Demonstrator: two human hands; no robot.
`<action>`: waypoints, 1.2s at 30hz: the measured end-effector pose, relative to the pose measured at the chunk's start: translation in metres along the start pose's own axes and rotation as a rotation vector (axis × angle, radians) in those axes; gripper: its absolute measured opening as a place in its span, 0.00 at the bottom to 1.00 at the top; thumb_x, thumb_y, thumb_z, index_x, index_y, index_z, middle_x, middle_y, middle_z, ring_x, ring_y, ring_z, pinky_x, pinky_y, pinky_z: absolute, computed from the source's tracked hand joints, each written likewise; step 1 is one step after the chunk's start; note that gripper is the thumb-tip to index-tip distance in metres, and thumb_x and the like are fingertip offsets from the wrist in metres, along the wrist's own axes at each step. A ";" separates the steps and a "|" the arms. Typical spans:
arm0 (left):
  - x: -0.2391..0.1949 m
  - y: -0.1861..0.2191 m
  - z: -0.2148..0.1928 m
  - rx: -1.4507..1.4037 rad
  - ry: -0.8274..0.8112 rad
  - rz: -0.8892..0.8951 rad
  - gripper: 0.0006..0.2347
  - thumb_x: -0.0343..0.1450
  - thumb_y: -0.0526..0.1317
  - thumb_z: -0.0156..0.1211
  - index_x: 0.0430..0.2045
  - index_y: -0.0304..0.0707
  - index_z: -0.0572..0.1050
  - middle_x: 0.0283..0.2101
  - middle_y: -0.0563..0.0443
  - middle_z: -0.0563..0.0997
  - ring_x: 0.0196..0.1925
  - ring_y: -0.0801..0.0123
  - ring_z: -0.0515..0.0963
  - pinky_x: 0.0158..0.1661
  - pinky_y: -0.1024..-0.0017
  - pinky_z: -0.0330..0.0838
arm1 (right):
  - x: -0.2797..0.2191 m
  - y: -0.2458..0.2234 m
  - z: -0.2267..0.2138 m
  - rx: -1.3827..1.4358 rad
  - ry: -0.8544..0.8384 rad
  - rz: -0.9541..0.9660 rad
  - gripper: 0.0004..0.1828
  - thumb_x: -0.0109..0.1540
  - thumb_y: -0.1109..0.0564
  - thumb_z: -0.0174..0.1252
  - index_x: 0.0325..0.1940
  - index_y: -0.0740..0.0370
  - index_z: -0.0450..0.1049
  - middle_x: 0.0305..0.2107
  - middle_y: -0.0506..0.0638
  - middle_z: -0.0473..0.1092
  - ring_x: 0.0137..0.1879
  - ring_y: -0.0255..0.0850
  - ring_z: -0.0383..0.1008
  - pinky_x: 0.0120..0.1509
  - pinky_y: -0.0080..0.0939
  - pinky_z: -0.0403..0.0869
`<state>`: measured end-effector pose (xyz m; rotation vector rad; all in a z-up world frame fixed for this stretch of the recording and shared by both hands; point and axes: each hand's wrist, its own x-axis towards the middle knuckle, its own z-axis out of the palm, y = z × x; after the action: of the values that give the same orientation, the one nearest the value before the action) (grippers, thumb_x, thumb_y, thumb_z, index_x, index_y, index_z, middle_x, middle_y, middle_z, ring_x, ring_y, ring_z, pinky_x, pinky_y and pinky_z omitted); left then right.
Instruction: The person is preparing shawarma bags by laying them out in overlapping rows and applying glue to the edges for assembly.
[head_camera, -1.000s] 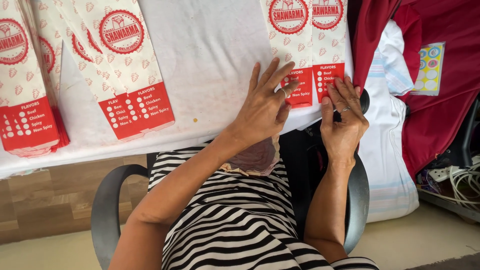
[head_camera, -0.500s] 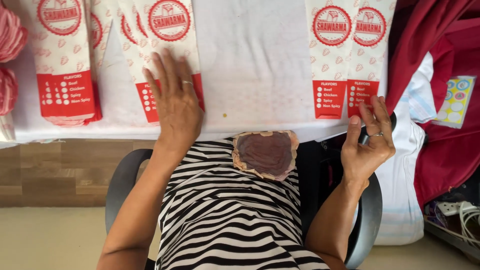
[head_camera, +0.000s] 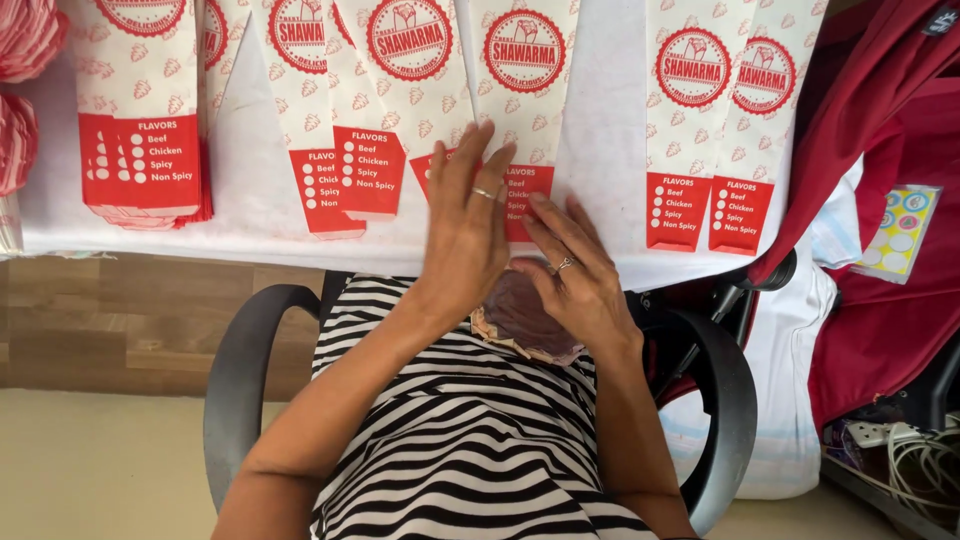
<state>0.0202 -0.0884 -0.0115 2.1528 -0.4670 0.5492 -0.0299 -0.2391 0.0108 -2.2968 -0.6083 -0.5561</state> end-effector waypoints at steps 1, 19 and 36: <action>-0.004 -0.003 -0.006 0.001 -0.002 -0.004 0.17 0.75 0.27 0.51 0.61 0.28 0.70 0.66 0.32 0.67 0.73 0.39 0.64 0.73 0.46 0.49 | -0.001 0.002 -0.002 0.003 -0.003 0.003 0.22 0.61 0.61 0.70 0.58 0.70 0.77 0.61 0.63 0.71 0.65 0.58 0.73 0.72 0.62 0.68; -0.028 0.006 -0.014 -0.134 -0.136 0.222 0.06 0.69 0.28 0.66 0.38 0.24 0.80 0.49 0.34 0.80 0.57 0.47 0.80 0.66 0.49 0.65 | -0.011 0.008 -0.013 0.012 -0.002 -0.009 0.09 0.65 0.66 0.62 0.48 0.75 0.77 0.58 0.67 0.72 0.61 0.63 0.75 0.68 0.65 0.72; -0.023 0.008 0.000 -0.245 -0.120 -0.134 0.08 0.62 0.26 0.73 0.31 0.29 0.80 0.44 0.45 0.78 0.56 0.52 0.79 0.63 0.52 0.62 | 0.006 -0.006 -0.010 0.137 0.150 0.260 0.08 0.59 0.69 0.71 0.39 0.72 0.78 0.49 0.62 0.76 0.55 0.57 0.80 0.60 0.55 0.78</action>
<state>-0.0032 -0.0899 -0.0186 1.9700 -0.4277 0.2736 -0.0304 -0.2403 0.0240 -2.1388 -0.2613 -0.5375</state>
